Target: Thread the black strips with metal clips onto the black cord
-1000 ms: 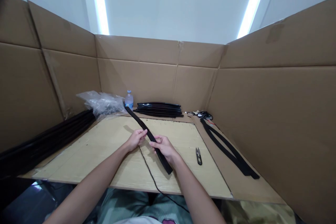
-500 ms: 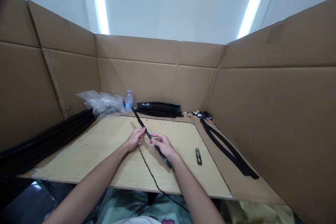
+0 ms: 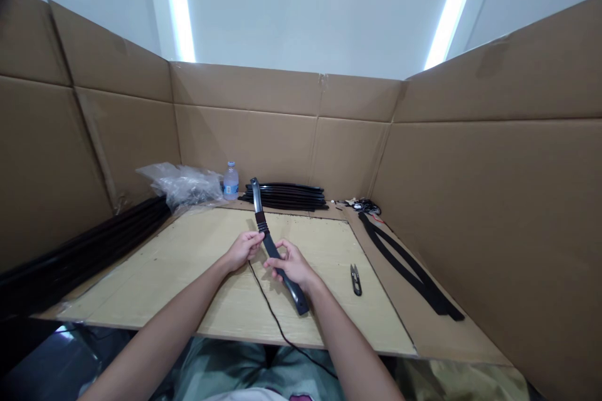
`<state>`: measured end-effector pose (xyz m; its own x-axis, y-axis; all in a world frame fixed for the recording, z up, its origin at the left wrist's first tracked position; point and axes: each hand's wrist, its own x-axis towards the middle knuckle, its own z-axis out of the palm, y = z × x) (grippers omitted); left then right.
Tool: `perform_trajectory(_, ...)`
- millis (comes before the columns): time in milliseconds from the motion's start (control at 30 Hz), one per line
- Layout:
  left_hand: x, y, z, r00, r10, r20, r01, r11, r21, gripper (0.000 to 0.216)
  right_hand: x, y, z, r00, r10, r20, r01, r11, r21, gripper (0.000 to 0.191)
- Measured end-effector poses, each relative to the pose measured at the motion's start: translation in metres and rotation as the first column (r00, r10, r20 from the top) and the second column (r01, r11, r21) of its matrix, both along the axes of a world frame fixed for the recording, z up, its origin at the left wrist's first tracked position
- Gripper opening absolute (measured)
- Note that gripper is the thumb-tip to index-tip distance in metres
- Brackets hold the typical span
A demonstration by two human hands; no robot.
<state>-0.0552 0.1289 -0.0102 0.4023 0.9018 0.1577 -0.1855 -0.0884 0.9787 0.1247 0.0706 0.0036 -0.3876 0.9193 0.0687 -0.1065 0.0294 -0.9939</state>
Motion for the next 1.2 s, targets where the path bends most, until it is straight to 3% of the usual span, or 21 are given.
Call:
perform_trajectory(333, 0.0016, 0.0012, -0.0021, 0.995, 0.072, -0.064, -0.07, 0.997, 0.033, 0.044, 0.0006, 0.0097, -0.0042, 0.989, -0.121, -0.079, 0.109, 0.984, -0.144, 0.041)
perform_trajectory(467, 0.0018, 0.0011, -0.0022, 0.995, 0.064, -0.078, -0.062, 0.998, 0.032, 0.046, 0.0003, 0.0051, -0.0012, 0.988, -0.157, -0.009, 0.156, 0.986, -0.066, 0.05)
perform_trajectory(567, 0.0016, 0.0011, -0.002, 0.995, 0.06, -0.085, -0.058, 0.998, 0.03, 0.046, -0.0012, 0.0029, -0.002, 0.977, -0.208, 0.038, 0.21, 0.977, -0.042, 0.041)
perform_trajectory(667, 0.0015, 0.0009, -0.0019, 0.995, 0.056, -0.08, -0.053, 0.998, 0.036, 0.046, -0.002, 0.0028, -0.0047, 0.982, -0.183, 0.041, 0.183, 0.983, -0.013, 0.033)
perform_trajectory(800, 0.0012, 0.0015, -0.0028, 0.998, 0.038, -0.057, -0.036, 0.999, 0.03, 0.046, -0.0009, 0.0035, -0.0028, 0.992, -0.127, 0.011, 0.127, 0.992, 0.025, 0.041)
perform_trajectory(1000, 0.0003, 0.002, -0.0023, 1.0, -0.004, 0.015, 0.004, 0.999, -0.048, 0.045, 0.0004, 0.0054, 0.0047, 0.989, -0.15, -0.015, 0.15, 0.989, 0.016, 0.039)
perform_trajectory(1200, -0.0002, 0.0012, -0.0016, 0.997, -0.03, 0.076, 0.034, 0.998, -0.05, 0.046, 0.0013, 0.0085, -0.0042, 0.987, -0.158, 0.039, 0.154, 0.985, 0.083, 0.047)
